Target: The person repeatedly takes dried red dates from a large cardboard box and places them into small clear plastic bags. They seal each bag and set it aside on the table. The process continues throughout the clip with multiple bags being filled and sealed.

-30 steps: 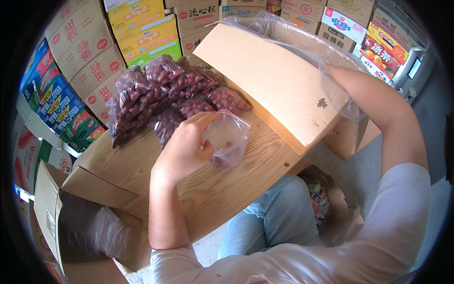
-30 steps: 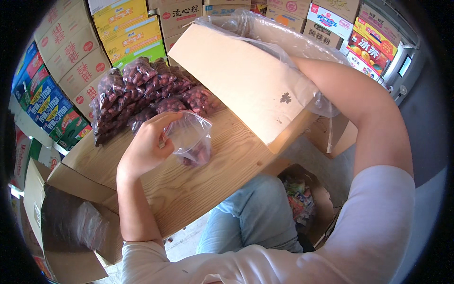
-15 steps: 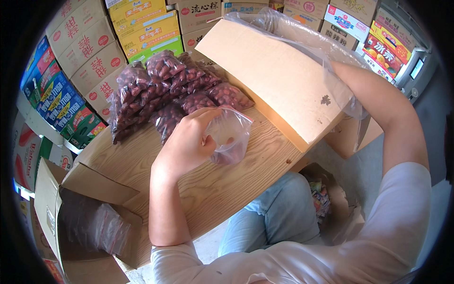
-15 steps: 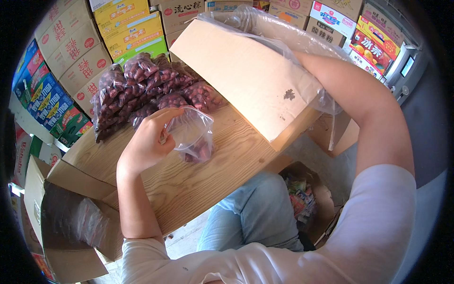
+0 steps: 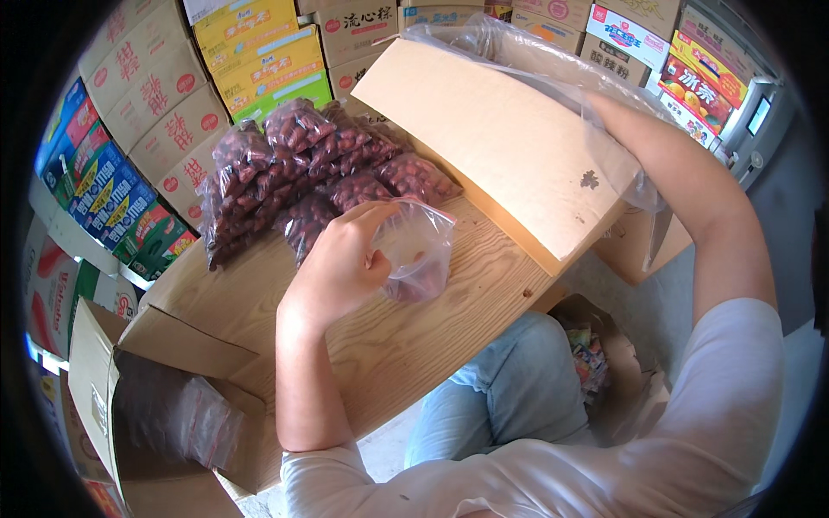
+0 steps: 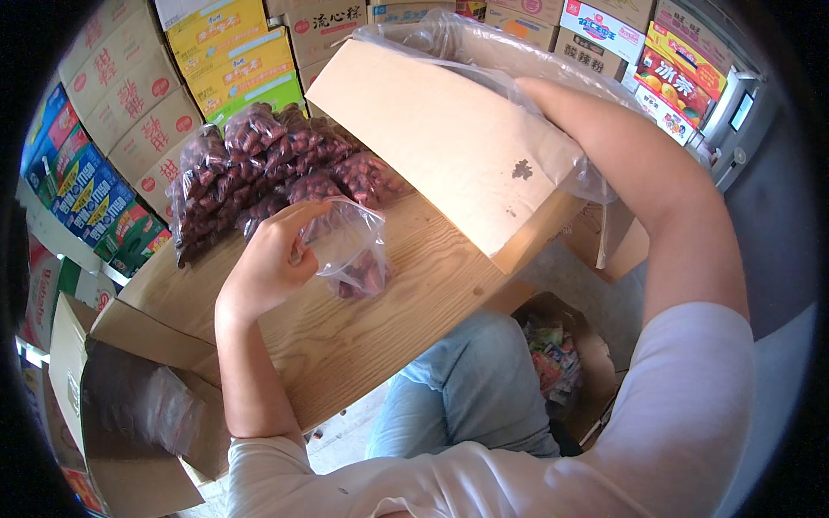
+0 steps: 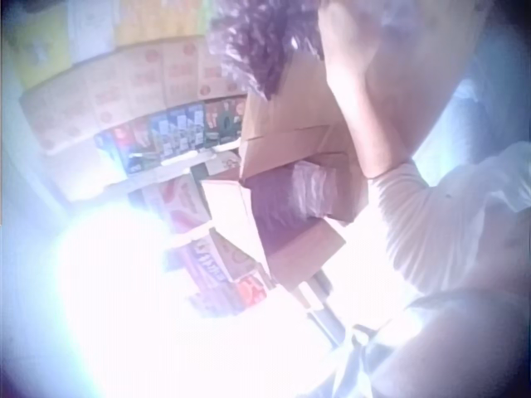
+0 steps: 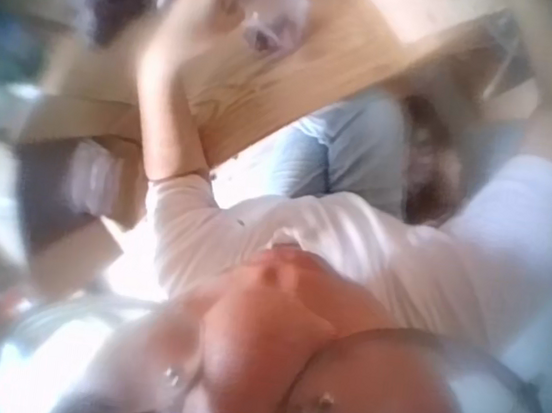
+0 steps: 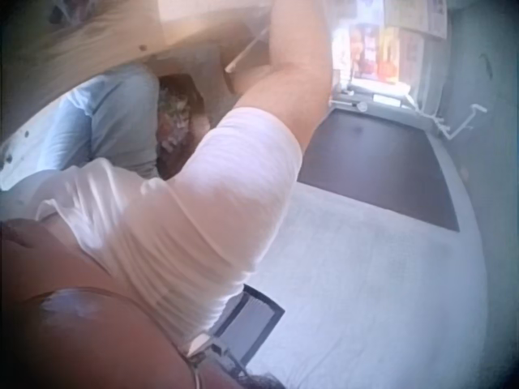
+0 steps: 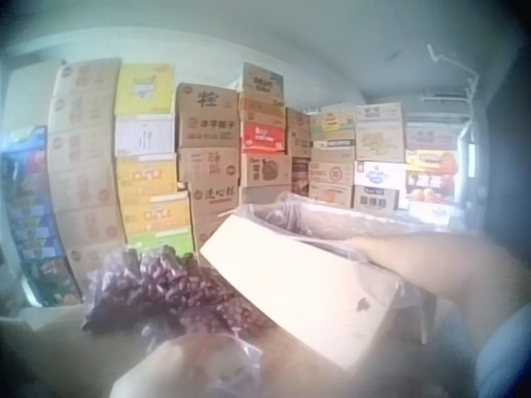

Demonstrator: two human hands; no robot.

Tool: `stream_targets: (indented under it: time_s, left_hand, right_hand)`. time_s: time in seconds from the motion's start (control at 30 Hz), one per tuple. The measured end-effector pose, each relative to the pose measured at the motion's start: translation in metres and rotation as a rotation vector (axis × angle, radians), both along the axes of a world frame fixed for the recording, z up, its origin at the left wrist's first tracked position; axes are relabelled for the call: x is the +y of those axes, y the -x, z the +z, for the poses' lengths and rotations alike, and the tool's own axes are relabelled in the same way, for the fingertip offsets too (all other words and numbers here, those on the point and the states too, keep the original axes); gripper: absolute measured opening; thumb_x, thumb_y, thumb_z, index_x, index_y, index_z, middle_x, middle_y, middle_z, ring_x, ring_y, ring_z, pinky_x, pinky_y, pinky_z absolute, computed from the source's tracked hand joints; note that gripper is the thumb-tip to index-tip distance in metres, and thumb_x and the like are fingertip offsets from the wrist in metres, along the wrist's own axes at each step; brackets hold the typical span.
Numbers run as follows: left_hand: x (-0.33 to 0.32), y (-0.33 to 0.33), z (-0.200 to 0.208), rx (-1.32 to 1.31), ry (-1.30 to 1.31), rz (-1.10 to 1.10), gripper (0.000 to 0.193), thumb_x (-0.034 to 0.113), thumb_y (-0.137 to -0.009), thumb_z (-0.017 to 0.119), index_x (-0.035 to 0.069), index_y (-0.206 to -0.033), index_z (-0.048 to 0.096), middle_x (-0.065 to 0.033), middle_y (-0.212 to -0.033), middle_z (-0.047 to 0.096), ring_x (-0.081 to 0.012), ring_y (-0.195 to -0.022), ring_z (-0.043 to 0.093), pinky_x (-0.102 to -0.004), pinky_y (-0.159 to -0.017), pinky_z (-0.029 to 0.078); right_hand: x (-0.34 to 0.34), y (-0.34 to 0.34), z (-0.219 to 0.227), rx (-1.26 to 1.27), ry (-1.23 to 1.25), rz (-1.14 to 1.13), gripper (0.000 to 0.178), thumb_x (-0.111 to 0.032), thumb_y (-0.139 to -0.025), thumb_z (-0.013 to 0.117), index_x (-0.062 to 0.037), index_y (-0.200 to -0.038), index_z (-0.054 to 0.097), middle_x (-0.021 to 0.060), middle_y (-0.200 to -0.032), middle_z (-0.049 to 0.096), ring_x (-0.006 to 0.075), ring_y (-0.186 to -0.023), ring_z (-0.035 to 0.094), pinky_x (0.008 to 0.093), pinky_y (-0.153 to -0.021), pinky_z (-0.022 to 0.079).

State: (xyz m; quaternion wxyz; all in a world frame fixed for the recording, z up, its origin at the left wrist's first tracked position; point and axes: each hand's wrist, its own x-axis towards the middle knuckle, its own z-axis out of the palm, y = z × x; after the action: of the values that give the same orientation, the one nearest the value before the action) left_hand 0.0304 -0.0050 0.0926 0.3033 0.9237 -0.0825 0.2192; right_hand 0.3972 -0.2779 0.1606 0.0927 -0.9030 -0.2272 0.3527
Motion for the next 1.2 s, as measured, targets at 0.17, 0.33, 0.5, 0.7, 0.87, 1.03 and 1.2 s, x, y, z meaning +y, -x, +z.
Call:
stream_targets:
  time_s: [0.17,0.33,0.5,0.7,0.87,1.03,1.2]
  left_hand:
    - [-0.003,0.0,0.004,0.049,0.01,0.005,0.054,-0.008,-0.068,0.05,-0.004,-0.121,0.057,-0.021,-0.117,0.061,-0.0273,-0.089,0.063,-0.0319,-0.074,0.049]
    - [-0.008,0.002,0.01,0.056,0.026,0.001,0.052,-0.008,-0.065,0.051,-0.009,-0.116,0.057,-0.0286,-0.113,0.06,-0.0417,-0.103,0.059,-0.0407,-0.087,0.049]
    - [-0.01,0.0,0.011,0.095,0.035,-0.002,0.051,-0.008,-0.066,0.051,-0.009,-0.117,0.057,-0.0284,-0.114,0.059,-0.0412,-0.105,0.059,-0.0399,-0.089,0.049]
    - [-0.003,0.002,0.002,0.009,0.005,-0.007,0.053,-0.007,-0.068,0.051,-0.006,-0.121,0.057,-0.0214,-0.117,0.061,-0.0277,-0.089,0.063,-0.0304,-0.071,0.049]
    - [-0.005,0.001,0.003,0.054,0.01,0.005,0.052,-0.007,-0.069,0.052,-0.006,-0.121,0.057,-0.0206,-0.118,0.061,-0.0236,-0.084,0.063,-0.0288,-0.065,0.048]
    - [-0.004,0.002,0.003,0.051,0.002,-0.002,0.052,-0.007,-0.069,0.053,-0.006,-0.121,0.057,-0.0201,-0.119,0.061,-0.0225,-0.082,0.063,-0.0289,-0.064,0.048]
    - [-0.006,0.003,0.004,0.062,0.022,-0.018,0.052,-0.007,-0.07,0.054,-0.006,-0.121,0.057,-0.0192,-0.121,0.06,-0.0224,-0.082,0.062,-0.0292,-0.066,0.048]
  right_hand:
    - [-0.005,-0.002,0.007,0.015,-0.007,-0.059,0.034,-0.026,-0.093,0.056,-0.0051,-0.12,0.055,0.0101,-0.105,0.066,0.0219,-0.088,0.066,0.0415,-0.069,0.057]
    - [-0.013,-0.006,0.022,0.066,-0.001,-0.143,0.035,-0.026,-0.093,0.056,-0.0045,-0.121,0.055,0.0103,-0.105,0.066,0.0222,-0.088,0.067,0.0419,-0.068,0.057]
    - [-0.027,0.009,0.035,0.179,0.044,-0.187,0.035,-0.026,-0.093,0.057,-0.0039,-0.121,0.054,0.0106,-0.104,0.067,0.0226,-0.087,0.067,0.0422,-0.068,0.057]
    - [-0.037,0.024,0.038,0.28,-0.146,-0.049,0.048,-0.014,-0.085,0.068,-0.0053,-0.128,0.05,0.0156,-0.112,0.063,0.0266,-0.09,0.067,0.0464,-0.07,0.058]
    - [-0.051,-0.007,0.017,0.198,-0.252,-0.091,0.039,-0.004,-0.081,0.069,-0.0006,-0.117,0.056,0.0116,-0.1,0.067,0.0248,-0.079,0.068,0.0413,-0.065,0.057]
    - [-0.031,0.044,0.033,0.058,-0.192,-0.091,0.032,-0.003,-0.079,0.069,-0.001,-0.11,0.061,0.0124,-0.09,0.067,0.0239,-0.076,0.067,0.0406,-0.063,0.055]
    - [-0.025,0.071,0.04,-0.026,-0.268,-0.121,0.032,-0.004,-0.079,0.068,-0.0025,-0.11,0.063,0.012,-0.091,0.067,0.022,-0.078,0.066,0.0404,-0.064,0.054]
